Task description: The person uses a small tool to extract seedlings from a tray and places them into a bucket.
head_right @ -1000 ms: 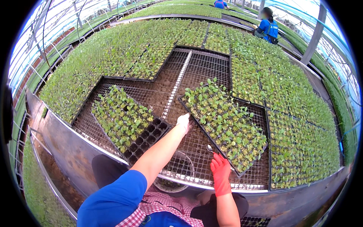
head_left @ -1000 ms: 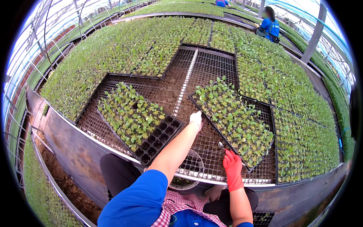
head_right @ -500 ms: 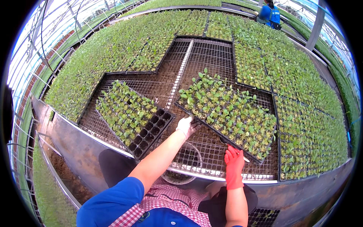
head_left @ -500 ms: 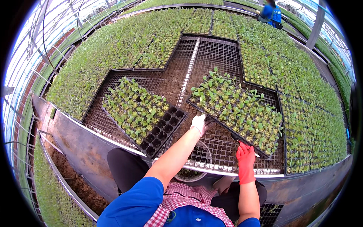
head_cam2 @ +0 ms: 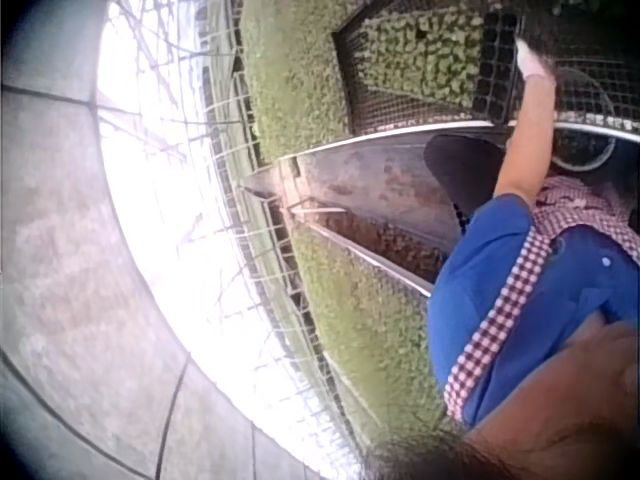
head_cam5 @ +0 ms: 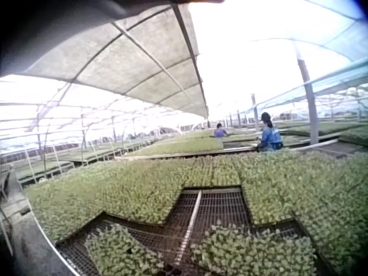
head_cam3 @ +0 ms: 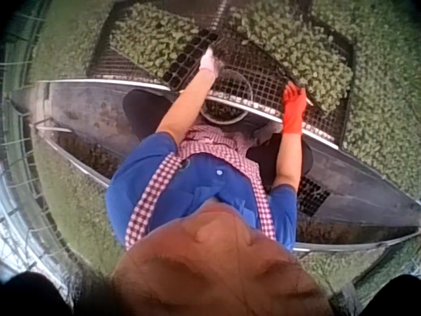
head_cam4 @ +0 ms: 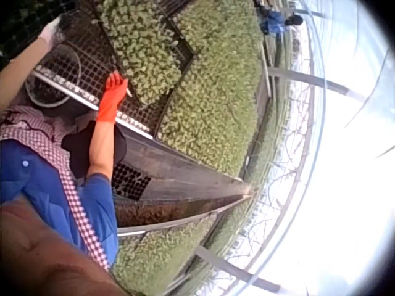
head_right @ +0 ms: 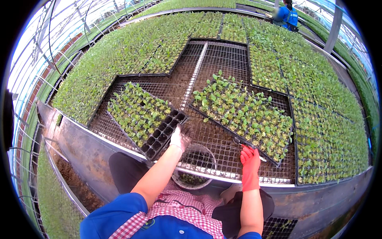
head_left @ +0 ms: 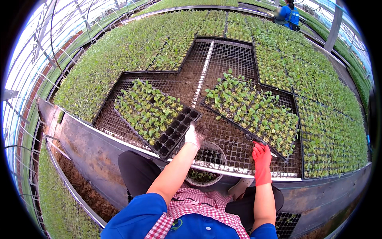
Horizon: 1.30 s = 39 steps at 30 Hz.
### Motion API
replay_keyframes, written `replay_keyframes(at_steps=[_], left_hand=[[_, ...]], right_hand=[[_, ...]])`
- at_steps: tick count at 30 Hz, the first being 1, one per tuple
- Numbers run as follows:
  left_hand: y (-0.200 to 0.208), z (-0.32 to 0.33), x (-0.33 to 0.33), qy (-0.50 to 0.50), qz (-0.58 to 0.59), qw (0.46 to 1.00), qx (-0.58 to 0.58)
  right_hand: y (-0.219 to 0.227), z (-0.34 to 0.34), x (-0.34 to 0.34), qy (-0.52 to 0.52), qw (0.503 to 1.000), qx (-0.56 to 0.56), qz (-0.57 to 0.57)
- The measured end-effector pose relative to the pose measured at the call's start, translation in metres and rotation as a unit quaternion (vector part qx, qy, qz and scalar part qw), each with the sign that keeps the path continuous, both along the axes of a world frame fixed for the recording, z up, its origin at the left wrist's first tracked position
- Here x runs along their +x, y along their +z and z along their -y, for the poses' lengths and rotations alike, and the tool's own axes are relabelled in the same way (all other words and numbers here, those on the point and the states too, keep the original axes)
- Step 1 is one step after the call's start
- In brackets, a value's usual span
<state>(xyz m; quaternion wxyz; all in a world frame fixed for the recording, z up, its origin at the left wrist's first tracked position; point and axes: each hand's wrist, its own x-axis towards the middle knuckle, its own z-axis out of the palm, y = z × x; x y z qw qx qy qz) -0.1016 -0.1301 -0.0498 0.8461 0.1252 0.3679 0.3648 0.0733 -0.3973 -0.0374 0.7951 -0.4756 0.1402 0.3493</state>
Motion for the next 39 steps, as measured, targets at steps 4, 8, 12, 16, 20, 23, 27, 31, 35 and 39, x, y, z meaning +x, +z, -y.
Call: replay_keyframes(at_steps=[4,8,12,16,20,23,27,31,35,39], left_hand=[[0.005,0.007,0.007,0.054,-0.043,0.998,0.0],[0.009,0.009,0.007,-0.067,-0.036,0.997,0.023],[0.058,-0.003,0.031,-0.159,-0.104,0.933,0.305],[0.101,-0.044,0.079,-0.135,-0.335,0.566,0.741],[0.122,-0.065,0.126,-0.389,-0.564,0.219,0.695],[0.12,-0.078,0.144,-0.425,-0.566,0.161,0.688],[0.123,-0.074,0.149,-0.428,-0.492,0.207,0.729],[0.122,-0.074,0.15,-0.423,-0.462,0.166,0.762],[0.118,-0.079,0.151,-0.432,-0.464,0.184,0.751],[0.122,-0.082,0.152,-0.463,-0.488,0.163,0.722]], right_hand=[[-0.003,0.003,0.001,-0.013,1.0,-0.003,0.01],[0.005,0.002,-0.004,-0.025,0.999,-0.022,0.009],[0.029,0.009,-0.014,0.093,0.995,-0.019,0.015],[0.054,0.006,-0.027,0.271,0.956,0.024,0.11],[0.084,-0.02,-0.039,0.254,0.932,-0.045,0.256],[0.074,-0.033,-0.038,0.233,0.921,-0.017,0.312],[0.076,-0.047,-0.041,0.209,0.924,-0.003,0.322],[0.081,-0.063,-0.045,0.213,0.906,-0.022,0.365],[0.084,-0.084,-0.044,0.222,0.871,-0.072,0.433],[0.084,-0.102,-0.038,0.233,0.79,-0.14,0.549]])
